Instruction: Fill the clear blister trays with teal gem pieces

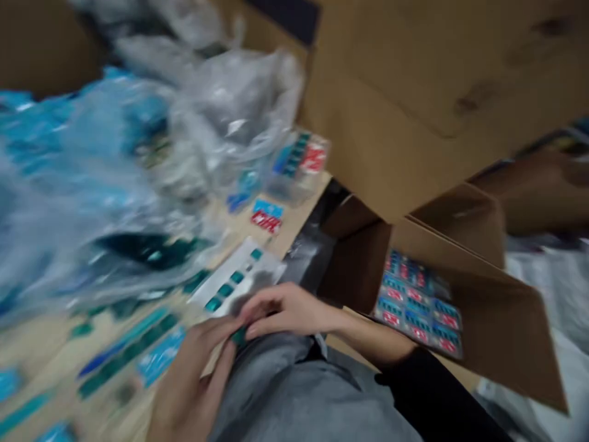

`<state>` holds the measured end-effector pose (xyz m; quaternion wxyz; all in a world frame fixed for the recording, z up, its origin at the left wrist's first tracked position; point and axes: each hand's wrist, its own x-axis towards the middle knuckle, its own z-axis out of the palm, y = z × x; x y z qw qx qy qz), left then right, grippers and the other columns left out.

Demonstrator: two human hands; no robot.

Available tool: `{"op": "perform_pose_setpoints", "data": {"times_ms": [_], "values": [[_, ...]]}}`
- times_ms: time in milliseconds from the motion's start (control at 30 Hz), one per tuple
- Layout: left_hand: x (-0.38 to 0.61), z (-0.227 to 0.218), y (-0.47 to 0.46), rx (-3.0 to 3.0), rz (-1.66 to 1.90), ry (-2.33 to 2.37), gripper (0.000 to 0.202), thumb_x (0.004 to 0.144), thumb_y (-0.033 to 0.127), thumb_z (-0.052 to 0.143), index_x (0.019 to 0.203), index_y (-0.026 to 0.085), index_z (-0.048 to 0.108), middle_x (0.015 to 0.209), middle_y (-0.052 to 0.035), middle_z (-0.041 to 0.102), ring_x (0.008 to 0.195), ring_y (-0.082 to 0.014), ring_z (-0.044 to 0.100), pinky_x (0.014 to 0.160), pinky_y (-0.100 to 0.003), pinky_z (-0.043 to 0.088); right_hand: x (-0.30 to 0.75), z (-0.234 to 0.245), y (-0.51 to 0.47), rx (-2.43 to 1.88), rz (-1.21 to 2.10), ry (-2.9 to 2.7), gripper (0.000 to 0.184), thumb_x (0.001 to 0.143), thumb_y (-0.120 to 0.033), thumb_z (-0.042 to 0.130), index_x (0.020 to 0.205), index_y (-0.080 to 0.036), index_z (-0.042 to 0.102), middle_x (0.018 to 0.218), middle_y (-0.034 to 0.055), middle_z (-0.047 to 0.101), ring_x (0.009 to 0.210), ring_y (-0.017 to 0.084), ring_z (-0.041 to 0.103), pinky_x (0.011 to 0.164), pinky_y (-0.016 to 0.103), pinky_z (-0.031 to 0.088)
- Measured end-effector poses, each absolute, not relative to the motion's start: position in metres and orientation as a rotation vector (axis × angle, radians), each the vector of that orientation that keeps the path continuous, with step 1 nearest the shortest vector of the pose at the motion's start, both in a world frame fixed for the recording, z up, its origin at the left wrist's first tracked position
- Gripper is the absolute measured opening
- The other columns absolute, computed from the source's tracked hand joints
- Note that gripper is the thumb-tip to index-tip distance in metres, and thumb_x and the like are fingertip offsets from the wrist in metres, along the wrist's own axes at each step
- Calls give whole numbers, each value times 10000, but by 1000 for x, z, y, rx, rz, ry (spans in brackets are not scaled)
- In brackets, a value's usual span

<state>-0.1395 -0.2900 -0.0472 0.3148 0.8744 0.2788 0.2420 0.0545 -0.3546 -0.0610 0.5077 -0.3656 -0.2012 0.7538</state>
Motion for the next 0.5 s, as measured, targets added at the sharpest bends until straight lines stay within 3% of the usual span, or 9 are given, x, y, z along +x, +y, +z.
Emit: {"op": "perform_pose_setpoints", "data": {"times_ms": [100,233,300,367,433,500], "values": [[-134,-42,-305,2192,661,805,215,937,198,533,1098,304,627,982,-5,725,902,-161,723,768,-248,621,67,-69,-346,-1037,1759,-656,160,678,-251,846,749,-178,722,743,-44,706,692,52,650,707,174,527],[-129,-59,-308,2051,664,810,205,949,106,503,1026,253,624,940,8,721,862,-108,708,791,-200,577,71,-76,-340,-1132,1733,-804,186,745,-319,797,804,-181,689,698,-27,691,614,82,642,625,224,533],[-135,-71,-309,2013,747,939,195,949,104,503,990,246,631,943,5,719,885,-118,701,812,-233,570,68,-90,-348,-1353,1425,-857,220,788,-398,748,828,-198,666,673,-31,674,581,97,633,597,237,527],[-146,-83,-310,1925,872,1222,166,945,125,521,967,242,636,942,-1,708,903,-135,688,826,-277,562,65,-116,-360,-1587,1063,-863,273,910,-480,569,871,-219,638,670,-32,645,585,107,620,601,242,516],[-158,-89,-308,1833,923,1425,133,942,156,541,968,241,640,937,-4,696,908,-147,675,836,-308,554,59,-149,-371,-1702,947,-880,418,998,-504,319,890,-232,618,717,-2,642,700,136,645,669,258,519],[-166,-91,-303,1873,851,1396,128,945,176,539,983,241,643,955,-9,697,926,-153,669,853,-322,549,48,-183,-376,-1751,983,-1004,385,964,-519,401,839,-231,624,806,50,676,921,207,666,807,307,523]]}}
